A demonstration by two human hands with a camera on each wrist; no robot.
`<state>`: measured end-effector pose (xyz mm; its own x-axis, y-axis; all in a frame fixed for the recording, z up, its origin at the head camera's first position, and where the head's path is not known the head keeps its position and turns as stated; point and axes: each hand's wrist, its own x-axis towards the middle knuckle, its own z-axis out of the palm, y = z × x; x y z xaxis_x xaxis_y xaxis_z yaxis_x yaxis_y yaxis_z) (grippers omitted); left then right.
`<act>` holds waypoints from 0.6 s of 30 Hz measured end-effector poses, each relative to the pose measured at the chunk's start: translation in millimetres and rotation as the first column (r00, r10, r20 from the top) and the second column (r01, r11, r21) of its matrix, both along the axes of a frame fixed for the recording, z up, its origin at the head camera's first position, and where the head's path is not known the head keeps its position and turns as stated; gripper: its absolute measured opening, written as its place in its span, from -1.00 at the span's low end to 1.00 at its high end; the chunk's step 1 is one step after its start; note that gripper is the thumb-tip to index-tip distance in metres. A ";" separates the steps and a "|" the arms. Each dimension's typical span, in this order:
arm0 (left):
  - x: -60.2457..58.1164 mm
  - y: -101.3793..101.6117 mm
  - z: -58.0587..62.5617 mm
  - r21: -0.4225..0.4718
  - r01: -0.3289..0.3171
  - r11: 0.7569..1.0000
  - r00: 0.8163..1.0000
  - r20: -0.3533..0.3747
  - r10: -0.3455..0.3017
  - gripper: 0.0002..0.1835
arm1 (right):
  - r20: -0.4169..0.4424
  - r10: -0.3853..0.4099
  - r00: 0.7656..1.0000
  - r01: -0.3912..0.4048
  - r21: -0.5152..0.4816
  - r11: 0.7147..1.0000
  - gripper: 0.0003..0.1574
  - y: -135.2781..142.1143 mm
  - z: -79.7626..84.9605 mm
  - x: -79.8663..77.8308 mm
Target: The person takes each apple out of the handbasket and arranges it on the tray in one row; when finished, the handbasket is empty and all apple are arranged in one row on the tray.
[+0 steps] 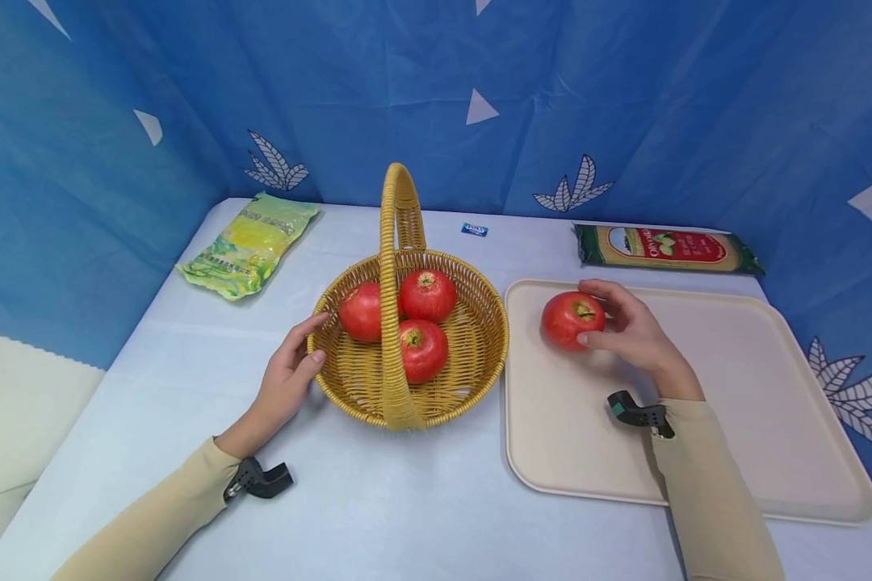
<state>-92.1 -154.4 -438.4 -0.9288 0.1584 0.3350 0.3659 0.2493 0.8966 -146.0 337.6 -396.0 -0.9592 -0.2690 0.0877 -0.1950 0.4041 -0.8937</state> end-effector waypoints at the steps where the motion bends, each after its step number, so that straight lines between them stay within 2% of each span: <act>1: -0.1 -0.2 -0.1 0.000 0.000 1.000 1.000 0.001 0.000 -0.43 | -0.002 0.000 1.000 0.000 -0.001 1.000 -0.04 0.0 1.4 0.2; 7: 0.3 -0.2 0.3 0.005 -0.001 1.000 1.000 -0.005 0.001 -0.43 | -0.056 -0.023 0.998 0.024 0.013 1.000 -0.03 0.7 18.7 2.1; 11: 0.4 -0.2 0.4 0.003 -0.008 1.000 1.000 -0.013 0.008 -0.44 | -0.156 -0.080 0.984 0.086 0.030 0.996 -0.06 -3.6 32.9 6.2; 15: 0.2 -0.2 0.5 0.004 -0.011 1.000 1.000 -0.018 0.011 -0.44 | -0.224 -0.121 0.967 0.105 -0.080 0.991 -0.08 -17.1 46.7 13.9; 18: -0.8 0.4 -0.4 0.008 -0.004 1.000 1.000 -0.019 0.004 -0.44 | -0.245 -0.088 0.965 0.053 -0.144 0.988 -0.09 -33.8 57.5 18.9</act>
<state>-92.8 -154.0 -438.8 -0.9231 0.1517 0.3534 0.3814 0.2440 0.8916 -127.1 303.8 -338.5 -0.9179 -0.1703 0.3584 -0.3948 0.3036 -0.8671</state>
